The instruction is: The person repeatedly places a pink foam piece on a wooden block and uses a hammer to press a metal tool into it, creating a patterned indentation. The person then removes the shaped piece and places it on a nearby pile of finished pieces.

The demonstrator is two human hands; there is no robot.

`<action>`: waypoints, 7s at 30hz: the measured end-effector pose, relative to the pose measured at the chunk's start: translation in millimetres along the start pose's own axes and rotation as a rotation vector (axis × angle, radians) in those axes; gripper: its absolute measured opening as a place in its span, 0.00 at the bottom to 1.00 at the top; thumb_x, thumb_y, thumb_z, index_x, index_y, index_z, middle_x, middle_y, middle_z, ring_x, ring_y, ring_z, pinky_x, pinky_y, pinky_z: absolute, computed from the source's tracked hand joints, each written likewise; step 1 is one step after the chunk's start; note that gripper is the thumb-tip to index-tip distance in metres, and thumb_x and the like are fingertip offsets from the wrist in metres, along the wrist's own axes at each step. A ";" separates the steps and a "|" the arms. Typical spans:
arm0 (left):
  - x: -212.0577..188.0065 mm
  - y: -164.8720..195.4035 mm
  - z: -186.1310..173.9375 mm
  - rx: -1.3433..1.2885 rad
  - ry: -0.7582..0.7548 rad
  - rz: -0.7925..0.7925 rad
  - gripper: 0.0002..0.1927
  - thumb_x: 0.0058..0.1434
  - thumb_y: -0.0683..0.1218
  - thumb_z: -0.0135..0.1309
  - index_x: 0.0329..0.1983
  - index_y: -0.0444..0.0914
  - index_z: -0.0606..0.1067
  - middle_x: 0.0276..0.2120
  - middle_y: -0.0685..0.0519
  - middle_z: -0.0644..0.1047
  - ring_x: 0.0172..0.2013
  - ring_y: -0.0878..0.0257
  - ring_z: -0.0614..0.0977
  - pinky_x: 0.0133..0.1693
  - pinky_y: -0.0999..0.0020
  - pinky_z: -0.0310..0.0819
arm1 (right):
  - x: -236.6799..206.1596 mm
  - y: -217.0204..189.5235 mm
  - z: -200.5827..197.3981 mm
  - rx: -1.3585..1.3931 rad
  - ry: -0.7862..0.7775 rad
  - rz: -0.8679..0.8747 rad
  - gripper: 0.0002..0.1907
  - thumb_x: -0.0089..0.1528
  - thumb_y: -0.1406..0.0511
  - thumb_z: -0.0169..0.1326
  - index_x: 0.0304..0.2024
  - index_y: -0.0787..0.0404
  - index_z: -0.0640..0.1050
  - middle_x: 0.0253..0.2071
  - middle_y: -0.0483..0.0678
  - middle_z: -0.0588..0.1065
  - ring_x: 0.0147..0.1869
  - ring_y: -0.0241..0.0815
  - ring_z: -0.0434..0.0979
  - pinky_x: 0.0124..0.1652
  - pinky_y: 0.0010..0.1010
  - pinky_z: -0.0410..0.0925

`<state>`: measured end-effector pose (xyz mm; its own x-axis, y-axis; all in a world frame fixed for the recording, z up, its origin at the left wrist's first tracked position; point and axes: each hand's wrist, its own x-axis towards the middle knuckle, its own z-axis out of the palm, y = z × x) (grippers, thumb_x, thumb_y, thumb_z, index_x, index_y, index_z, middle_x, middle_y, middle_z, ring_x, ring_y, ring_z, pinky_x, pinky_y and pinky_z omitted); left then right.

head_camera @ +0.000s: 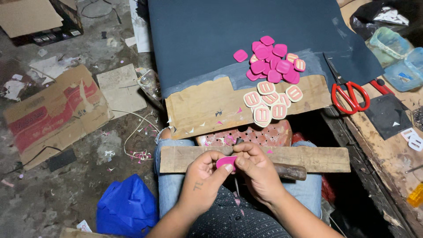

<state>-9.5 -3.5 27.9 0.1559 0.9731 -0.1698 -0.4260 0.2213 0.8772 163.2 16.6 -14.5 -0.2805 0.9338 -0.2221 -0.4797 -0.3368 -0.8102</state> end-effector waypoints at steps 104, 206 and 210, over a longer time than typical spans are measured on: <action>6.1 -7.3 11.7 -0.072 -0.103 -0.075 0.08 0.64 0.35 0.55 0.46 0.29 0.74 0.38 0.51 0.80 0.40 0.66 0.80 0.46 0.71 0.75 | -18.3 -19.2 -12.8 -0.028 0.005 -0.039 0.09 0.68 0.66 0.53 0.38 0.69 0.76 0.37 0.48 0.77 0.42 0.37 0.75 0.46 0.30 0.68; 12.6 5.3 -183.7 -0.123 0.479 -0.244 0.07 0.59 0.37 0.57 0.41 0.33 0.77 0.33 0.52 0.82 0.29 0.69 0.79 0.32 0.76 0.70 | 98.6 -30.5 131.2 -1.645 -0.402 -0.258 0.22 0.58 0.55 0.61 0.44 0.63 0.70 0.29 0.61 0.78 0.38 0.66 0.79 0.38 0.54 0.69; 14.7 3.1 -187.7 -0.073 0.465 -0.223 0.08 0.57 0.36 0.58 0.40 0.32 0.78 0.33 0.51 0.83 0.28 0.68 0.78 0.30 0.75 0.69 | 110.5 -29.8 136.4 -1.654 -0.391 -0.157 0.24 0.58 0.55 0.62 0.46 0.64 0.71 0.32 0.62 0.78 0.40 0.66 0.79 0.40 0.54 0.69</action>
<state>-175.9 23.5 -56.2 -0.1555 0.8237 -0.5454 -0.4910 0.4146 0.7662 33.1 113.3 59.1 -0.6111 0.7754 -0.1592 0.7187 0.4592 -0.5221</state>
